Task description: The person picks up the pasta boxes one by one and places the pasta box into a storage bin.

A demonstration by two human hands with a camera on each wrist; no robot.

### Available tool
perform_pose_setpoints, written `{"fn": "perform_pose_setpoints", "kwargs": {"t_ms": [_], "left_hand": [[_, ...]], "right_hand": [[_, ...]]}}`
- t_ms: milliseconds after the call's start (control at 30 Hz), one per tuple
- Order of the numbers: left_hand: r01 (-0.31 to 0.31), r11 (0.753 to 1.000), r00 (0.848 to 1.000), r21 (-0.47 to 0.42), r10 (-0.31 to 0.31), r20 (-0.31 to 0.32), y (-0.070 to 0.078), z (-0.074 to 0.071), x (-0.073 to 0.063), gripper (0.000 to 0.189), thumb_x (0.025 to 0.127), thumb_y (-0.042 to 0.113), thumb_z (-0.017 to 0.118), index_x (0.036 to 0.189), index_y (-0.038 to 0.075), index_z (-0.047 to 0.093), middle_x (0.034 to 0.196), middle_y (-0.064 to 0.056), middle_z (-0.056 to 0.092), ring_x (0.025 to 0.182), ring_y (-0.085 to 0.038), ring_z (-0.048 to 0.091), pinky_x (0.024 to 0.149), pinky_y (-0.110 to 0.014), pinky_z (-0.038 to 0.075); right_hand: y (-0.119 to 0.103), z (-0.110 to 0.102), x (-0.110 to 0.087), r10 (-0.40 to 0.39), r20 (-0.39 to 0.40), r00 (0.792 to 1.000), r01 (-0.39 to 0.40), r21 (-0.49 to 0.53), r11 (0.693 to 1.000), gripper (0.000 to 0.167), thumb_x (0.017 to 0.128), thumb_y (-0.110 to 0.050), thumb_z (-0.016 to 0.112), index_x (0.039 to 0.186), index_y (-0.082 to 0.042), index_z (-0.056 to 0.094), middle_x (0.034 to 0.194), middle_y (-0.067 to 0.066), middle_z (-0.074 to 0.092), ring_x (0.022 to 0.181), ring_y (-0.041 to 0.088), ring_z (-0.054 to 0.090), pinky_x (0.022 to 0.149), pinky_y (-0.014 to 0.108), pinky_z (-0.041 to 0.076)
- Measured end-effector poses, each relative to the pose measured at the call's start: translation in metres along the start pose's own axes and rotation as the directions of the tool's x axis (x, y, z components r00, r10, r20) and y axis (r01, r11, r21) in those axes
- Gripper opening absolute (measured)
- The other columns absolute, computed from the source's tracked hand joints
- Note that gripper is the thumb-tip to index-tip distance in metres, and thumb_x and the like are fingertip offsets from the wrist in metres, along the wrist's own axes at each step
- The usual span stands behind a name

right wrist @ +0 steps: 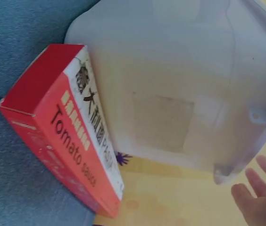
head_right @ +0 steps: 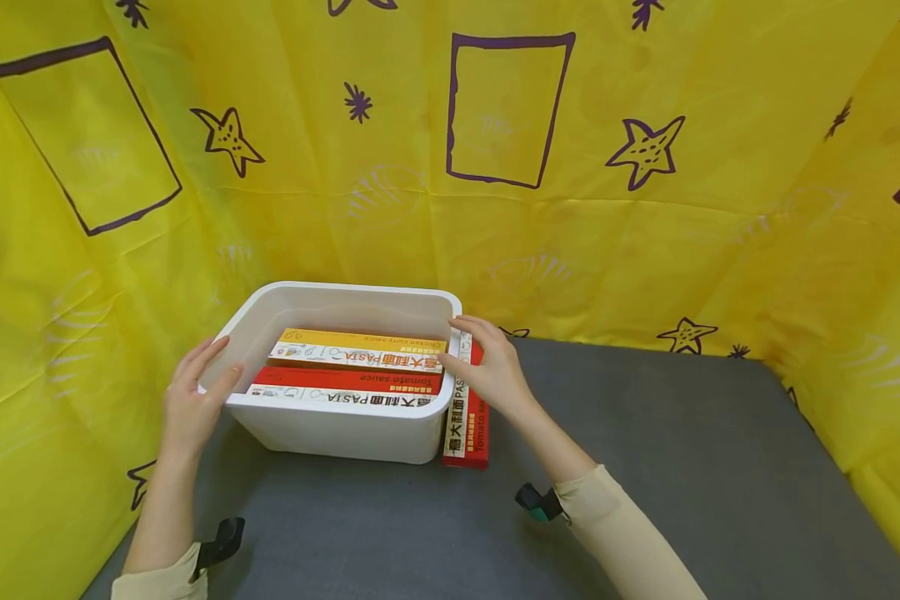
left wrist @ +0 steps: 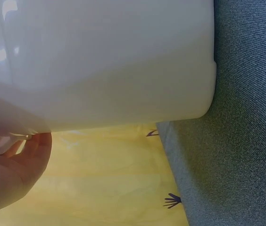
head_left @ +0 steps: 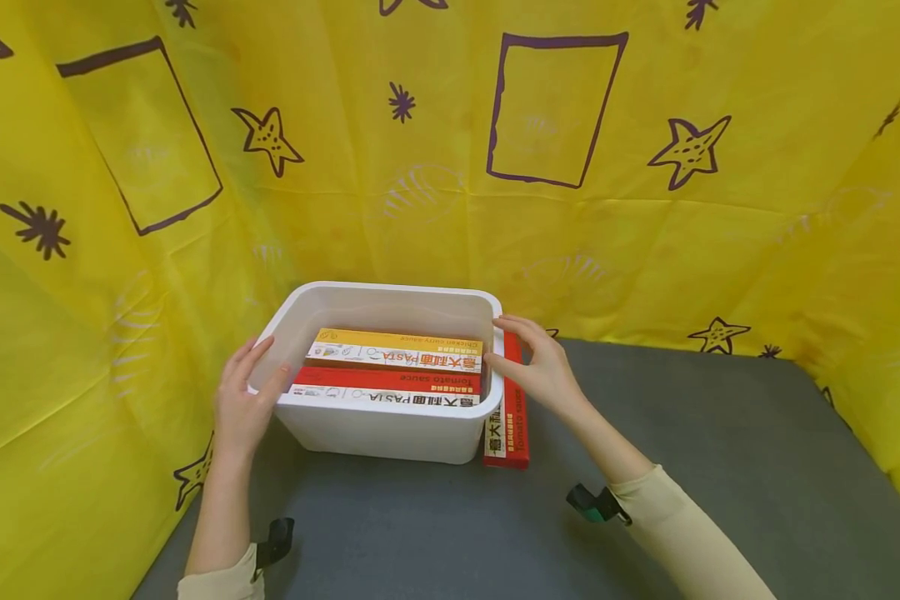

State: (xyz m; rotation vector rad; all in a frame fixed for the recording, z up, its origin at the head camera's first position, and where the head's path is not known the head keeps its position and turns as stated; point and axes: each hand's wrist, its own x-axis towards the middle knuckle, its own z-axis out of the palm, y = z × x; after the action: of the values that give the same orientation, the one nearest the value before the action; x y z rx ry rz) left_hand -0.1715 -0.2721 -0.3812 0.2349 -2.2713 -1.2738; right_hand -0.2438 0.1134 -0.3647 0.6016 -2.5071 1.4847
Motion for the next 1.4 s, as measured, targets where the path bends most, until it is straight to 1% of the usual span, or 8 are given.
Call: {"fn": "perform_pose_setpoints", "kwargs": {"t_ms": [200,367,600,833,967,1100,1233,1400], "left_hand": [[-0.002,1.000,1.000,-0.003,0.002,-0.006,0.000,0.000,0.000,0.052,0.090,0.023,0.065,0.139,0.011,0.055,0.150,-0.012,0.040,0.134,-0.037,0.036,0.104,-0.065,0.029],[0.006,1.000,1.000,-0.009,-0.006,-0.003,0.000,-0.001,0.000,0.052,0.090,0.023,0.065,0.140,0.012,0.054,0.150,-0.010,0.039,0.134,-0.036,0.035,0.105,-0.065,0.029],[0.013,1.000,1.000,-0.001,-0.013,-0.005,0.001,-0.002,0.000,0.053,0.091,0.024,0.065,0.141,0.012,0.054,0.151,-0.011,0.039,0.135,-0.036,0.034,0.105,-0.066,0.028],[0.020,1.000,1.000,0.001,-0.020,0.000,0.001,-0.002,0.000,0.053,0.091,0.026,0.064,0.141,0.012,0.053,0.151,-0.011,0.038,0.136,-0.036,0.034,0.105,-0.067,0.028],[0.023,1.000,1.000,-0.005,-0.023,0.000,0.001,-0.002,0.000,0.053,0.091,0.026,0.064,0.141,0.012,0.053,0.151,-0.011,0.038,0.135,-0.036,0.034,0.105,-0.067,0.028],[0.030,0.999,1.000,-0.014,-0.030,-0.002,0.000,-0.001,0.000,0.053,0.092,0.026,0.064,0.141,0.013,0.053,0.151,-0.010,0.038,0.135,-0.035,0.034,0.105,-0.066,0.028],[0.024,1.000,1.000,-0.013,-0.024,0.000,0.000,-0.001,0.001,0.053,0.091,0.026,0.064,0.141,0.012,0.053,0.151,-0.011,0.038,0.135,-0.036,0.034,0.104,-0.067,0.028],[0.014,1.000,1.000,-0.007,-0.014,0.002,0.000,0.000,0.001,0.053,0.091,0.025,0.065,0.141,0.012,0.053,0.151,-0.012,0.039,0.135,-0.037,0.034,0.104,-0.067,0.028]], "right_hand": [[0.006,-0.005,-0.009,0.037,-0.009,0.999,-0.036,0.092,0.995,0.056,0.085,-0.025,0.077,0.135,-0.014,0.056,0.137,0.001,0.053,0.131,0.023,0.046,0.107,0.043,0.040],[0.010,-0.010,-0.017,0.078,0.001,0.997,-0.078,0.133,0.988,0.061,0.085,-0.030,0.077,0.139,-0.018,0.052,0.141,0.001,0.050,0.135,0.024,0.042,0.105,0.042,0.041],[0.019,-0.012,-0.028,0.117,0.007,0.993,-0.116,0.153,0.981,0.067,0.085,-0.027,0.077,0.143,-0.015,0.046,0.145,0.003,0.046,0.134,0.026,0.042,0.106,0.045,0.040],[0.028,-0.010,-0.038,0.157,0.031,0.987,-0.160,0.145,0.976,0.072,0.085,-0.022,0.077,0.147,-0.010,0.040,0.150,0.010,0.040,0.138,0.030,0.037,0.107,0.046,0.038],[0.037,-0.008,-0.045,0.199,0.043,0.979,-0.203,0.160,0.966,0.079,0.084,-0.020,0.078,0.149,-0.007,0.035,0.152,0.013,0.036,0.140,0.032,0.034,0.108,0.048,0.036],[0.049,-0.004,-0.050,0.245,0.046,0.968,-0.249,0.182,0.951,0.082,0.083,-0.019,0.079,0.149,-0.006,0.033,0.152,0.013,0.035,0.140,0.031,0.032,0.109,0.046,0.035],[0.060,0.001,-0.055,0.296,0.058,0.953,-0.302,0.200,0.932,0.084,0.082,-0.021,0.079,0.149,-0.006,0.031,0.153,0.011,0.033,0.139,0.031,0.030,0.111,0.046,0.033],[0.066,0.007,-0.063,0.346,0.079,0.935,-0.355,0.209,0.911,0.087,0.081,-0.021,0.080,0.149,-0.006,0.028,0.153,0.011,0.030,0.139,0.035,0.028,0.111,0.047,0.032]]}}
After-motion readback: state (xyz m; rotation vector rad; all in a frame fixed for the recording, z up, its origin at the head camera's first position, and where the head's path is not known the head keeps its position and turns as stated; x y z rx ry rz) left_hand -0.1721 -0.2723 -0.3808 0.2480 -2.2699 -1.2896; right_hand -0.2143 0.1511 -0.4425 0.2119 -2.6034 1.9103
